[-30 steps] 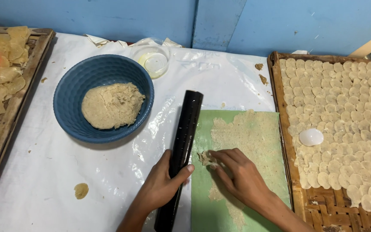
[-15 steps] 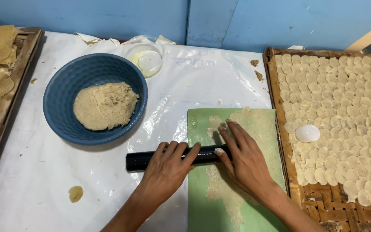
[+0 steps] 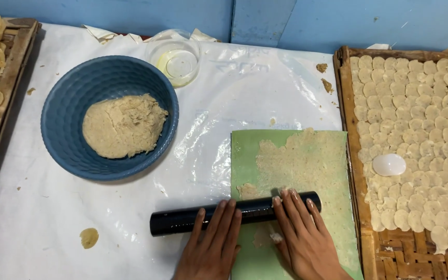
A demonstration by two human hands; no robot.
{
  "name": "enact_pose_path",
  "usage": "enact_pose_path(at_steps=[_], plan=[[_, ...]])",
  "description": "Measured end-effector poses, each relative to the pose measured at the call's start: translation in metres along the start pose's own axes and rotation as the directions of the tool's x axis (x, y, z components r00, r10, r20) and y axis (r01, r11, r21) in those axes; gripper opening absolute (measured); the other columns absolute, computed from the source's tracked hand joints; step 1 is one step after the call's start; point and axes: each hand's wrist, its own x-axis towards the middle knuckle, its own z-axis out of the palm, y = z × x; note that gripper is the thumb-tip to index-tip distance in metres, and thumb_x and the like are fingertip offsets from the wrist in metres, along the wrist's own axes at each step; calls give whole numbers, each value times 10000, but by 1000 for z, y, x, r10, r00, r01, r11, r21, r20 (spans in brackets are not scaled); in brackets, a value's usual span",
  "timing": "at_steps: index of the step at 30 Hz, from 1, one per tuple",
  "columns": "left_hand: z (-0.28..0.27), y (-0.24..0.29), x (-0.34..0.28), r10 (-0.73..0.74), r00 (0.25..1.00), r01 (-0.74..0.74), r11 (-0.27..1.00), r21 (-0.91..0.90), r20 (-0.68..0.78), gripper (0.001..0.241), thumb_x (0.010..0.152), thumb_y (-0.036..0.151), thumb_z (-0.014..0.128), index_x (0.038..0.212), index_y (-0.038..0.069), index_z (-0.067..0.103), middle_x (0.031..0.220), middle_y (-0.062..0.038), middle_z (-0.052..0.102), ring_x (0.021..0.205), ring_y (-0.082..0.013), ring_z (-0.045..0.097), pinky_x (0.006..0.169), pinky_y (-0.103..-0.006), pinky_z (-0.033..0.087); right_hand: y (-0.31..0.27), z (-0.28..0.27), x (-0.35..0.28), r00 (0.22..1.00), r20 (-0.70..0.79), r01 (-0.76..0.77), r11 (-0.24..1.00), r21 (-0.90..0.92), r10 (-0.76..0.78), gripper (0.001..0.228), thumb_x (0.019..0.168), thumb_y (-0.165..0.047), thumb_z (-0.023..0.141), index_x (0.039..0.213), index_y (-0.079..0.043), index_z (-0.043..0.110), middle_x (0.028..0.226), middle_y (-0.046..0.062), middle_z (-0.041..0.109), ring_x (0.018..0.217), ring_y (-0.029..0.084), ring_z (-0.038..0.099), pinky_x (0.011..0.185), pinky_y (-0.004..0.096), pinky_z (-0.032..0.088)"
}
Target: The person is rolling out dough using a pipe to create thin sheets, likely for making crackers or snacks.
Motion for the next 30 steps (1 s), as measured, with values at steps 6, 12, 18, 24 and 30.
enact_pose_path(at_steps=[6,12,18,24,30], plan=[[-19,-27,58,-122,992,118,984,-136,-23,659,1014,377,508,1461,-97,409,1581,-305,375,1522,-394,298,1205,-646,145,14,-11,60,999,-32,-41,997,62,43,655,1019,-369,396,1553,6,336,1611,214,388,1526,341,329,1249,504,232],[-17,-18,48,-115,993,114,992,-56,-29,750,1012,467,465,1468,-123,383,1583,-345,340,1520,-445,267,1214,-645,126,10,-3,43,999,-37,-36,998,59,38,743,992,-420,421,1582,2,264,1652,248,281,1549,381,246,1278,536,139],[-4,20,-18,-72,996,75,996,55,-56,624,949,334,551,1467,1,452,1551,-246,423,1449,-361,412,1175,-542,318,-9,14,-47,998,62,17,1000,13,-18,766,916,-464,460,1545,-45,335,1680,176,259,1592,313,177,1270,503,127],[-17,-5,-6,-142,990,141,978,-155,-1,512,923,212,649,1382,29,517,1289,-191,550,1192,-347,528,1087,-578,351,-14,-18,-40,999,19,-54,971,234,51,698,903,-385,511,1494,-25,423,1588,139,440,1494,273,378,1234,491,244],[-31,-2,22,-102,993,91,977,-194,-51,543,829,80,696,1339,-10,531,1205,-198,591,1098,-330,573,1038,-538,381,-8,-30,-7,997,-64,-31,973,227,46,689,875,-273,598,1473,28,434,1546,217,463,1459,332,430,1227,509,280]])
